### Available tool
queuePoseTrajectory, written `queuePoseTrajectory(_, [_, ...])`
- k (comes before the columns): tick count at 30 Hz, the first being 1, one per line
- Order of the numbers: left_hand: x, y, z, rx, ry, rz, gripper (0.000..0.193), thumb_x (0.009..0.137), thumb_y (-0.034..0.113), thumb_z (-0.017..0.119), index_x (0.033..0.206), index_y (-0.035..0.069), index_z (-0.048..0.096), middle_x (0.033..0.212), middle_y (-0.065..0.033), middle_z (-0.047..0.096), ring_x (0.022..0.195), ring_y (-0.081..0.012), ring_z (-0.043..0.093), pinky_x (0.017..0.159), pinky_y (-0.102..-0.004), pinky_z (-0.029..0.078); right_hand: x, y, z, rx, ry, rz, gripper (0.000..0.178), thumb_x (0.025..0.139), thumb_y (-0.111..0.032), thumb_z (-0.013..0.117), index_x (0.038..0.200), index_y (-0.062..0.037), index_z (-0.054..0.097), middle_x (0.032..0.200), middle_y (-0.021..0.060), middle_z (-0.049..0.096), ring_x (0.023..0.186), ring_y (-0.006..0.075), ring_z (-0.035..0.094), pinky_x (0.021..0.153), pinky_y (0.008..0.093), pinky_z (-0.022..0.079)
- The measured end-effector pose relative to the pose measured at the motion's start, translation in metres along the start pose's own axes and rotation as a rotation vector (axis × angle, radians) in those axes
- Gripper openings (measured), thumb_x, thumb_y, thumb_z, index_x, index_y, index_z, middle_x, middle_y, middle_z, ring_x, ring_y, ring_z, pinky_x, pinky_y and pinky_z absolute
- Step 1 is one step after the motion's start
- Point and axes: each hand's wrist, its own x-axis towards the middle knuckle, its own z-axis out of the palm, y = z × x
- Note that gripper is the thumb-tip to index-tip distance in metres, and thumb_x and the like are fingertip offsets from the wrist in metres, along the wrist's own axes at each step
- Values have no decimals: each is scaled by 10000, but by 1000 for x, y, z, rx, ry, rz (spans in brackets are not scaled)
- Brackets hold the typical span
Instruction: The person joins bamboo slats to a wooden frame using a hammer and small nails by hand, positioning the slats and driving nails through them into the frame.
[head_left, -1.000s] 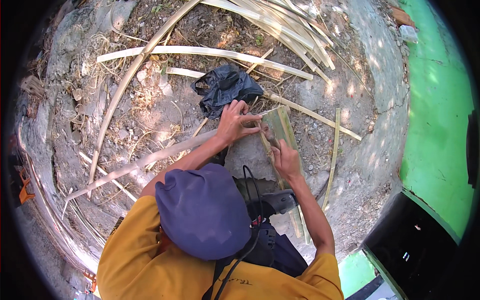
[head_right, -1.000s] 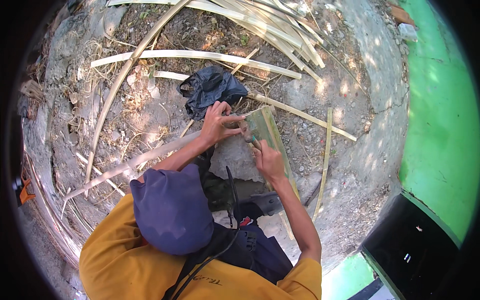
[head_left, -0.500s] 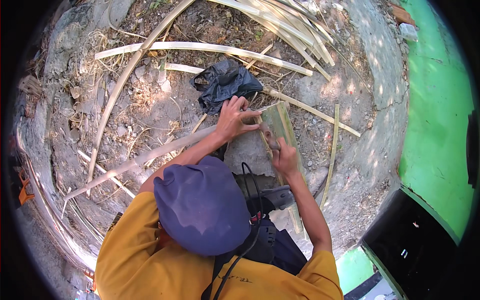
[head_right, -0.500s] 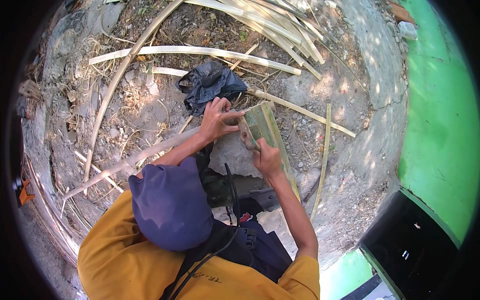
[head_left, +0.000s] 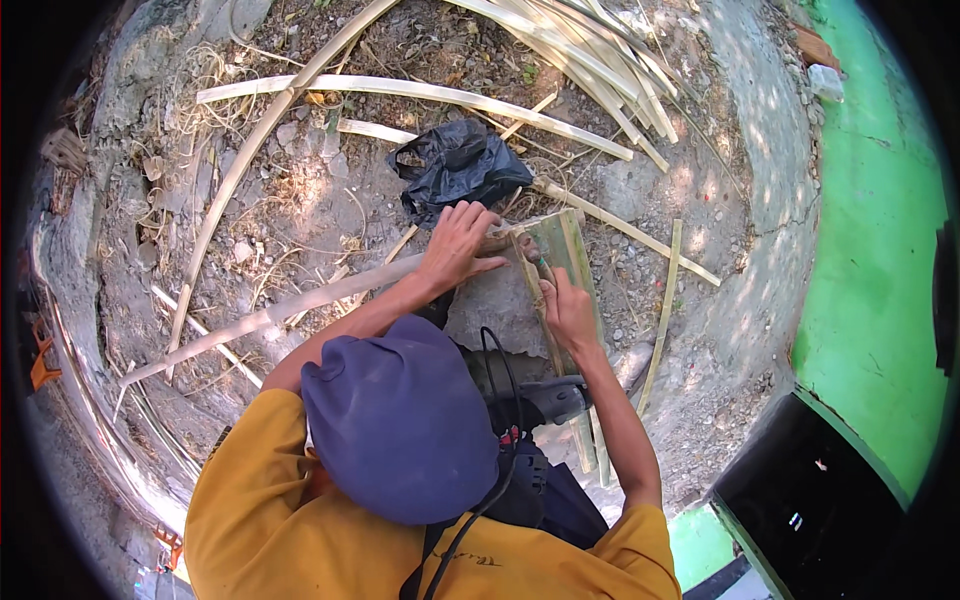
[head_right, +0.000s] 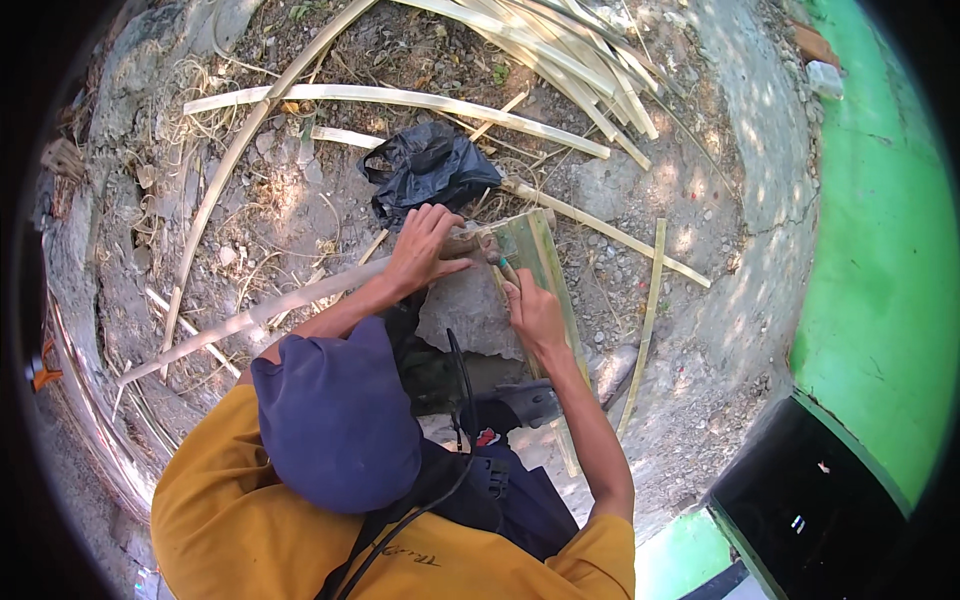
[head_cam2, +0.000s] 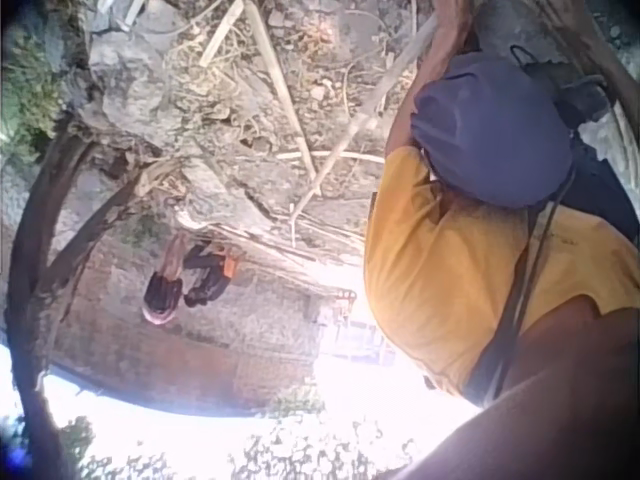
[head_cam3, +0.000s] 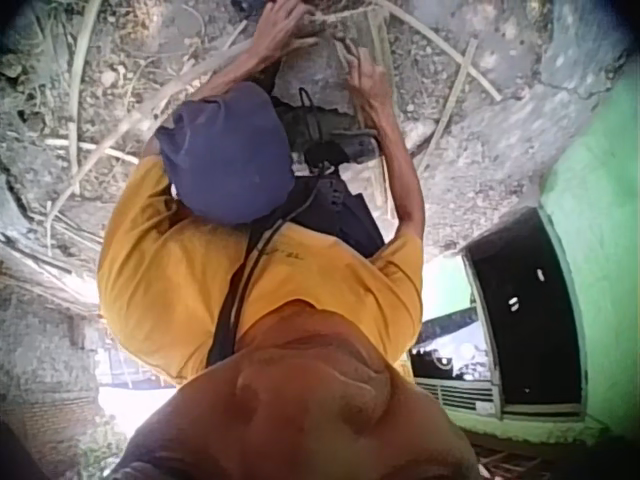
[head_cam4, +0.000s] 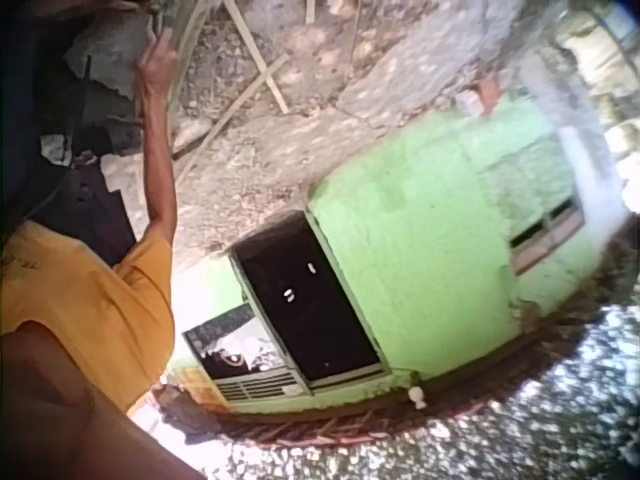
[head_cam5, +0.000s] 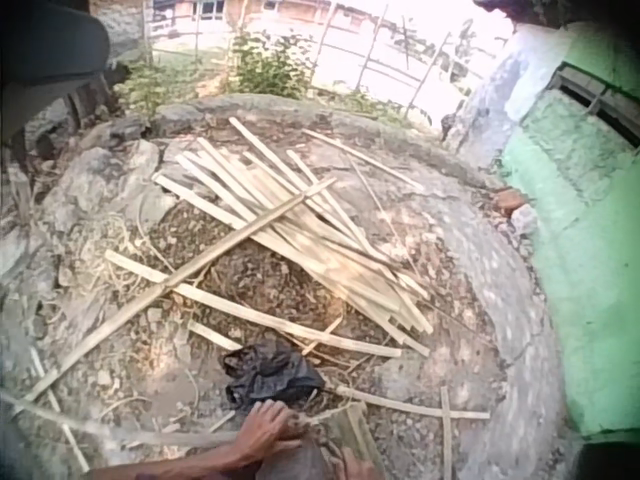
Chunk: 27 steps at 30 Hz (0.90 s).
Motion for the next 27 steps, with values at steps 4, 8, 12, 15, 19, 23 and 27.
queuePoseTrajectory(4, [-22,-15,-2,-20,-60,-1,360,878,292,809,1049,64,588,983,-95,535,973,-297,535,845,-422,428,-16,-18,-13,218,179,-258,175,1073,-238,558,1082,-63,552,729,231,646,668,470,661,568,540,489])
queuePoseTrajectory(8, [-11,-13,3,-165,-76,-10,252,924,207,766,958,36,583,935,-105,538,930,-309,538,842,-421,435,-8,12,-1,74,158,-259,190,1070,-249,570,1062,-59,558,722,222,643,652,462,662,558,534,491])
queuePoseTrajectory(12, [-10,-14,4,-161,-23,-25,234,889,162,800,906,42,600,916,-97,550,905,-306,545,815,-419,429,8,2,-8,-26,71,-130,180,1033,-231,615,1025,-57,569,732,197,652,658,452,668,567,521,503])
queuePoseTrajectory(15, [-14,-14,-2,-167,9,-22,224,867,143,823,857,49,621,892,-78,573,874,-294,556,799,-412,427,-5,-5,-12,170,247,-277,187,1022,-233,632,1025,-56,571,736,205,656,661,460,667,567,526,506])
queuePoseTrajectory(19, [-6,-9,7,-185,16,2,217,858,140,835,853,54,635,879,-71,575,864,-283,560,787,-407,427,4,21,-1,-30,142,-190,219,1031,-255,633,1022,-56,543,713,239,656,656,486,666,552,554,489])
queuePoseTrajectory(23, [-9,-16,5,-171,29,-11,218,857,136,838,852,56,636,875,-71,572,861,-277,560,774,-399,422,6,-5,-7,-81,5,-3,230,1058,-265,591,1016,-52,515,682,260,635,650,501,651,548,575,472])
queuePoseTrajectory(27, [-15,-13,0,-176,38,-16,221,854,135,840,848,56,633,875,-71,573,858,-278,559,773,-402,422,-9,-18,-19,169,181,-242,229,1066,-270,575,1027,-56,502,700,256,652,648,482,659,563,583,489])
